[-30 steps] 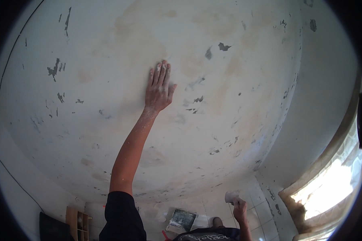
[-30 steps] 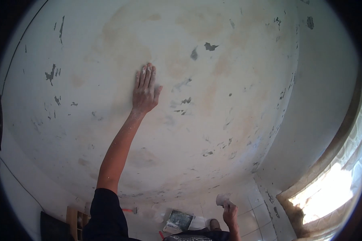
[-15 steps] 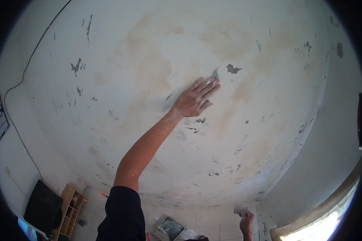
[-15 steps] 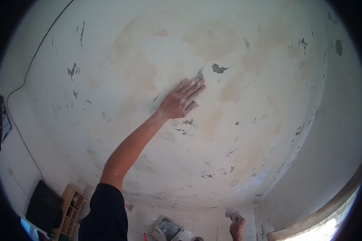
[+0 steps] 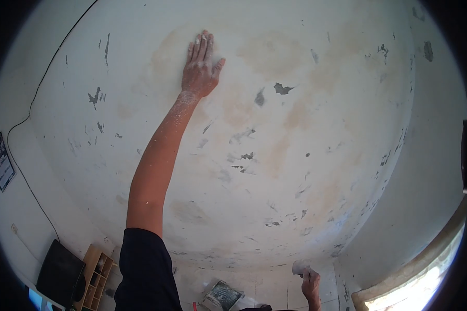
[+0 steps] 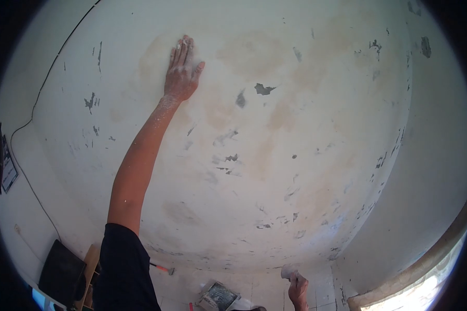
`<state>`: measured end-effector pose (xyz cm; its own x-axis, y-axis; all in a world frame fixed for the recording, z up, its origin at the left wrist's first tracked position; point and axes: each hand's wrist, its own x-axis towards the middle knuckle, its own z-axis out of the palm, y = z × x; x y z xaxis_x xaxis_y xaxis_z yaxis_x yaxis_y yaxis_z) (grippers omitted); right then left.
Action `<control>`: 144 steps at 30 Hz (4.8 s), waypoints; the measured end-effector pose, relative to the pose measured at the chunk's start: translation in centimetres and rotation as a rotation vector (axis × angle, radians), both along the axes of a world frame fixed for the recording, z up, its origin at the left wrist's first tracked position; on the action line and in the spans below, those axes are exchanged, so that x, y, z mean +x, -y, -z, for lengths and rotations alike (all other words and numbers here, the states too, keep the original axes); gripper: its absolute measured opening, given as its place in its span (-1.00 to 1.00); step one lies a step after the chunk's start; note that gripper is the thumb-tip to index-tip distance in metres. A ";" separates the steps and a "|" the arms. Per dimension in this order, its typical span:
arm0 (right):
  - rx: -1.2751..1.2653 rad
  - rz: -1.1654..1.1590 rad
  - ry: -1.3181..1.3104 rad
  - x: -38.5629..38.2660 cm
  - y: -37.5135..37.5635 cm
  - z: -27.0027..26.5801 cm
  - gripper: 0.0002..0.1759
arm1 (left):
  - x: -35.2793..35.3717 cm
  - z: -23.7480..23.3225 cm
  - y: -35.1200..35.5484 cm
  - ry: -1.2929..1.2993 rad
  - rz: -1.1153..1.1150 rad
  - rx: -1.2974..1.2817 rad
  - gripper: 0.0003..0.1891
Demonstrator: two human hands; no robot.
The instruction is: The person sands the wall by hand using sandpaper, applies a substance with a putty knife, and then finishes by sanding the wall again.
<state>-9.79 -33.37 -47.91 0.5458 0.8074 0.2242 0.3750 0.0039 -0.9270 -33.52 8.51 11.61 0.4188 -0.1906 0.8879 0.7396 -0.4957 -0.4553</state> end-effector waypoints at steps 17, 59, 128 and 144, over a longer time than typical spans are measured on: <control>0.132 0.151 0.040 -2.5 -3.5 -4.4 -0.70 | -1.9 3.5 7.1 -0.618 0.215 -0.017 -0.33; 0.667 -0.169 1.967 -14.2 -40.0 -52.9 -0.25 | -23.8 15.2 -5.4 0.361 -0.046 -0.262 -0.25; 0.970 -0.180 1.354 -22.7 -45.2 -48.3 -0.23 | -23.6 15.7 -5.6 0.360 -0.057 -0.254 -0.30; 1.192 0.219 1.555 -19.1 -44.2 -61.4 -0.25 | -24.0 15.6 -5.5 0.473 0.044 -0.281 -0.31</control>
